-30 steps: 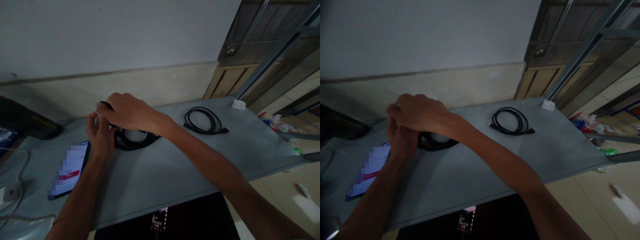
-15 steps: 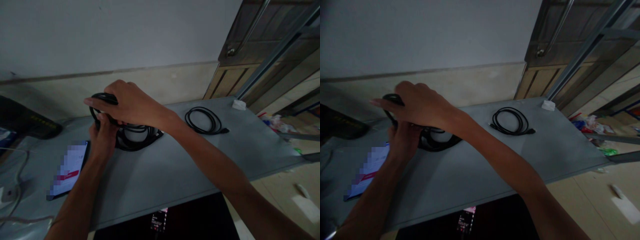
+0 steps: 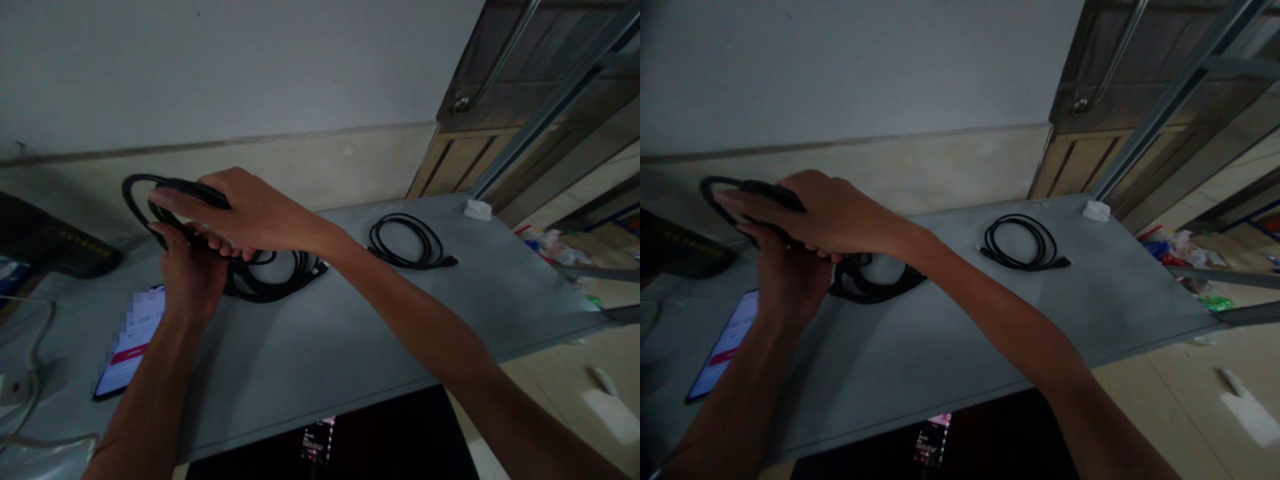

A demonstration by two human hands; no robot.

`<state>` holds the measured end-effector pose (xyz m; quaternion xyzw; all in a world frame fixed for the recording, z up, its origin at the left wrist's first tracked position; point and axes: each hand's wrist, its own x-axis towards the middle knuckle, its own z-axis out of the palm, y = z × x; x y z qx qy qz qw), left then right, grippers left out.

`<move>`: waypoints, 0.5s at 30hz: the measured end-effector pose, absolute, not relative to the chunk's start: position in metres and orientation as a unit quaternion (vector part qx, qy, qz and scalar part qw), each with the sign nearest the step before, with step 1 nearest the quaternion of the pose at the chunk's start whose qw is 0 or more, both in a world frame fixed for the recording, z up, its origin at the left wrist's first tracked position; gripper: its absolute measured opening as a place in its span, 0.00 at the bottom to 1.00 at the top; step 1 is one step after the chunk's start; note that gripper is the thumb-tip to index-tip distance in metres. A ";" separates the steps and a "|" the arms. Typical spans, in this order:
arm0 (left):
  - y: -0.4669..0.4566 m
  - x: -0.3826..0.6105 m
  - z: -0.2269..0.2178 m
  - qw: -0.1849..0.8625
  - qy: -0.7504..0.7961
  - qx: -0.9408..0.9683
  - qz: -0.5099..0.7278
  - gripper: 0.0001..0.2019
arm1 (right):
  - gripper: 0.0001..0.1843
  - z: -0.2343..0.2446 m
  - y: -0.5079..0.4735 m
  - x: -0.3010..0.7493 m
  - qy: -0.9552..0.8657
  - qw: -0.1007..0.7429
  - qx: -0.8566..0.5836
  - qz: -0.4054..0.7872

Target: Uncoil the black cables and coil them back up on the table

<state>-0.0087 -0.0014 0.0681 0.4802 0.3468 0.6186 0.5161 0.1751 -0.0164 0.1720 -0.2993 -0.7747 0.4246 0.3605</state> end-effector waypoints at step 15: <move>-0.015 -0.003 0.070 0.538 0.317 0.470 0.623 0.21 | 0.32 0.181 -0.005 0.181 -0.741 0.444 -0.376 0.335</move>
